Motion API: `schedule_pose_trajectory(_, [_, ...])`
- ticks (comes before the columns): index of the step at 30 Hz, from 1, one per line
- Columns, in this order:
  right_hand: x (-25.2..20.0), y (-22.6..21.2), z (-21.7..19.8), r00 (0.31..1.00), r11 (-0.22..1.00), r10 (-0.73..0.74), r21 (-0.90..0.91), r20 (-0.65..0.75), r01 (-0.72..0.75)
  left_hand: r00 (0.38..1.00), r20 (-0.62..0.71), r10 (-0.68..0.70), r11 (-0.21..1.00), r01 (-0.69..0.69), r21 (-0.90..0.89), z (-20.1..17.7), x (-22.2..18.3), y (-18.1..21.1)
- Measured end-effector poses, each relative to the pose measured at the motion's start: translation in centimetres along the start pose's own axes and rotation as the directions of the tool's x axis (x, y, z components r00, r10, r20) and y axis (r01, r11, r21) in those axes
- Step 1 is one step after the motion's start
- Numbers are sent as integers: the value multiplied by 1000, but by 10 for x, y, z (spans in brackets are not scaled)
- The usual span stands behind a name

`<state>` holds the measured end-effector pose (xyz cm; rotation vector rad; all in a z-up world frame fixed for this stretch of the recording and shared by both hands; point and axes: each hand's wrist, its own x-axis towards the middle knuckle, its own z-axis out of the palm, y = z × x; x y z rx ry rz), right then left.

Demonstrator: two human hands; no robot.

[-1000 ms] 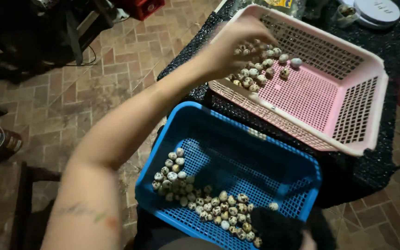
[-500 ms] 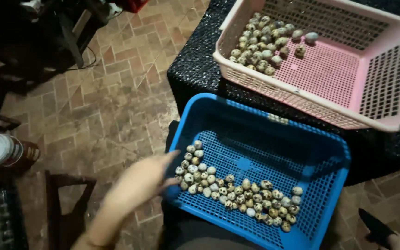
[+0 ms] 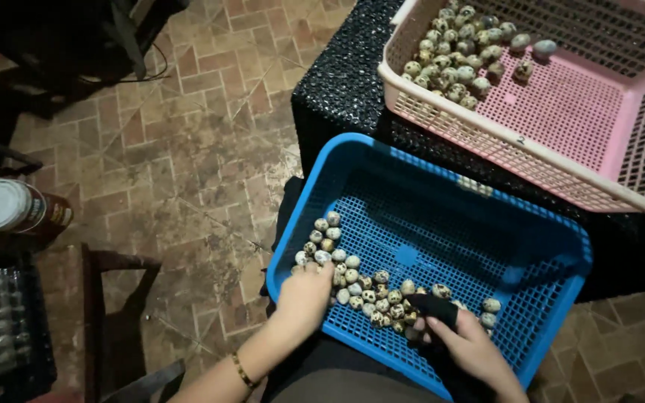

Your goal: Sort and mark quail eggs from a blue basket into a pink basket

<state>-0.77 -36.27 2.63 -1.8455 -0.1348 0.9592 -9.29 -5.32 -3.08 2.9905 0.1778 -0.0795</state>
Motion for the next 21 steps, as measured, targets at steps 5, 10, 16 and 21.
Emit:
schedule_pose_trajectory(5, [5, 3, -2, 984, 977, -173, 115, -46, 177, 990, 124, -66, 989, 82, -127, 1, 8, 0])
schedule_pose_trajectory(10, [1, 1, -6, 983, 975, -138, 158, -123, 157, 995, 89, 48, 997, -44, -57, 27, 17, -5])
schedule_pose_trajectory(16, [7, 6, -7, 988, 975, -152, 166, 9, 149, 968, 229, 107, 991, -85, -105, -18, 15, -13])
schedule_pose_trajectory(21, [8, 2, -7, 996, 979, -88, 184, 2, 86, 926, 309, 217, 965, -155, -213, -26, 16, -26])
